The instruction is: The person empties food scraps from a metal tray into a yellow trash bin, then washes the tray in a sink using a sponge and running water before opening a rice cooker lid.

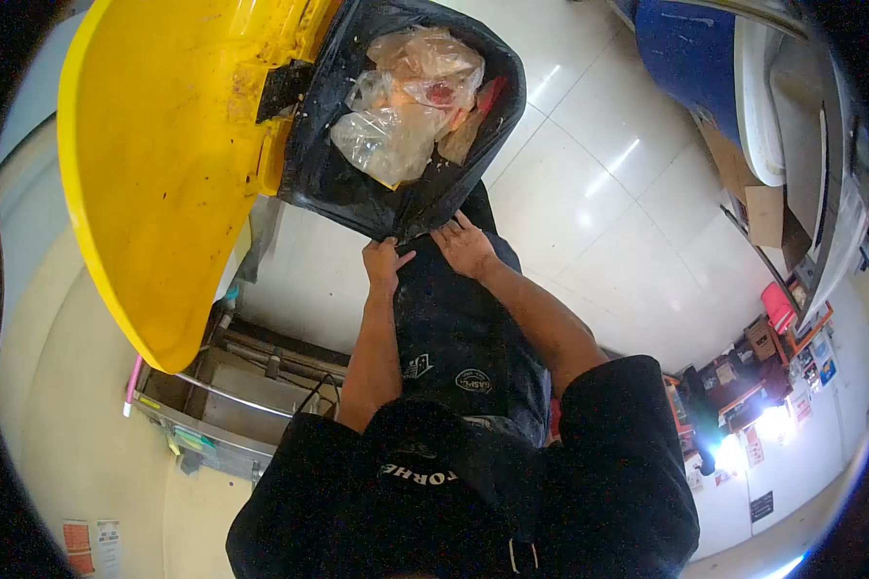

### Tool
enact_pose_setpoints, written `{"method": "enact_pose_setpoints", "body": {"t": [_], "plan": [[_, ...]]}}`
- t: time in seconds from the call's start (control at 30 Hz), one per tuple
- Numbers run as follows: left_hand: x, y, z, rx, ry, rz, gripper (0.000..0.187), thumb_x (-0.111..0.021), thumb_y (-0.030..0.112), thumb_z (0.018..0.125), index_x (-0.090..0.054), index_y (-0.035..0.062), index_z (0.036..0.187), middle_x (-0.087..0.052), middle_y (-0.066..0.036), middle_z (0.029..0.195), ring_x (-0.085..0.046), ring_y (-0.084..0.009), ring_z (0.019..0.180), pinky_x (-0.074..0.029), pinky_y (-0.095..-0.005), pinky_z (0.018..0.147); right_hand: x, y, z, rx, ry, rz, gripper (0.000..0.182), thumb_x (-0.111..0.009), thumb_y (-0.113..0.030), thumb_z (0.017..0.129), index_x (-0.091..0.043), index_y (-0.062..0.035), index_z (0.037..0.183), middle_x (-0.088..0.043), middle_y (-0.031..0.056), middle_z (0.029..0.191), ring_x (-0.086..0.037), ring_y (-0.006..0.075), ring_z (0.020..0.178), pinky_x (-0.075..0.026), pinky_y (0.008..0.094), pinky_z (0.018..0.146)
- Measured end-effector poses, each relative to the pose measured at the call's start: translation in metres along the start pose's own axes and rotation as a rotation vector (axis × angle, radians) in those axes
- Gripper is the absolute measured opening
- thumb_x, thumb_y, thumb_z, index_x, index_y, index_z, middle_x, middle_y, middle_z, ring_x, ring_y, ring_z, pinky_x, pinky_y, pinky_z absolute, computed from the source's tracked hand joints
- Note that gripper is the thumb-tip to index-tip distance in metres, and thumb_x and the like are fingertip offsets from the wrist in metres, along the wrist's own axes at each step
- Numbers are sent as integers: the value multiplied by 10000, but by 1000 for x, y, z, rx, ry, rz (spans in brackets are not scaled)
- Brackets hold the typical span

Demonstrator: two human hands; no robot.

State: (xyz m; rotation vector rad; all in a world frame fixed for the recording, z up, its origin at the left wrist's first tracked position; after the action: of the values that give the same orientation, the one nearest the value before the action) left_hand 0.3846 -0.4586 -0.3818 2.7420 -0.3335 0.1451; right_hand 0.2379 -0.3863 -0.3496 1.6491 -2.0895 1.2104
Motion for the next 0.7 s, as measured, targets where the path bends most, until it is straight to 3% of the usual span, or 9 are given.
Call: {"method": "enact_pose_setpoints", "body": {"t": [0.03, 0.13, 0.33, 0.4, 0.43, 0.53, 0.63, 0.67, 0.7], "plan": [[13, -16, 18, -66, -53, 105, 105, -514, 3, 790, -453, -10, 706, -417, -46, 571, -418, -128, 429, -578, -430, 659, -3, 3, 1, 4, -8, -31, 449, -369, -223, 886, -408, -75, 1308, -473, 51, 1288, -383, 198, 1234, -83, 431, 1109], [27, -37, 31, 3, -96, 3, 72, -517, 19, 800, -501, -47, 776, -465, -74, 649, -457, -150, 497, -576, -417, 654, -14, 15, 4, 18, -30, -126, 448, -352, -244, 906, -371, -150, 1343, -419, -18, 1343, -317, 161, 1280, -17, 449, 1111], [13, -13, 9, -24, 72, 49, 139, -527, 44, 814, -566, -66, 889, -537, -144, 851, -543, -229, 768, -572, -369, 629, 0, 15, 7, -22, -213, -177, 436, -347, -261, 914, -376, -181, 1342, -404, -31, 1358, -300, 149, 1292, -9, 453, 1110], [6, -2, -13, 132, 245, -182, 126, -542, 18, 794, -575, -86, 858, -557, -165, 893, -565, -243, 803, -578, -362, 611, 10, 15, 2, -2, -277, -120, 432, -346, -261, 918, -375, -185, 1342, -394, -35, 1368, -289, 151, 1300, -6, 453, 1109], [6, 1, -22, 130, 272, -86, 111, -541, -1, 783, -572, -93, 837, -560, -171, 879, -568, -243, 792, -579, -361, 604, 11, 13, -1, 13, -309, -86, 430, -345, -262, 920, -374, -187, 1343, -388, -37, 1373, -284, 152, 1304, -5, 453, 1108], [3, 5, -10, 63, 322, 124, 64, -553, -79, 727, -562, -121, 774, -575, -175, 799, -582, -226, 729, -585, -349, 577, 1, 19, -2, 85, -147, -226, 434, -360, -253, 916, -370, -188, 1345, -378, -33, 1384, -277, 152, 1310, -9, 451, 1107], [26, -43, 36, -130, 167, 245, 96, -537, -72, 727, -567, -126, 800, -583, -150, 792, -578, -216, 708, -572, -357, 618, -27, 26, 17, 4, -218, -241, 427, -355, -253, 918, -378, -188, 1340, -380, -35, 1383, -275, 148, 1311, -16, 451, 1106], [30, -55, 49, -175, 113, 233, 109, -527, -70, 727, -575, -119, 811, -586, -135, 794, -574, -213, 701, -561, -358, 642, -33, 29, 26, -71, -393, -195, 408, -363, -262, 916, -411, -197, 1316, -397, -45, 1368, -278, 138, 1307, -24, 450, 1105], [28, -52, 53, -218, 58, 218, 124, -516, -67, 727, -583, -112, 822, -589, -119, 795, -571, -209, 694, -549, -359, 665, -31, 31, 26, -80, -372, -209, 400, -366, -263, 915, -423, -202, 1306, -408, -50, 1357, -283, 137, 1304, -26, 451, 1105]]}}
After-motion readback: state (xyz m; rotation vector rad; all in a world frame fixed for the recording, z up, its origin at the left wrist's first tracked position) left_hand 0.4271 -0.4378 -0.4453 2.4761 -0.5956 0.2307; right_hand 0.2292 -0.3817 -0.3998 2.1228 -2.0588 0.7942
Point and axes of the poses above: each hand's wrist, its own z-axis towards the middle knuckle, its own x-axis out of the back of the hand, y = z × x, the point moved 5 cm from there along z, towards the middle knuckle
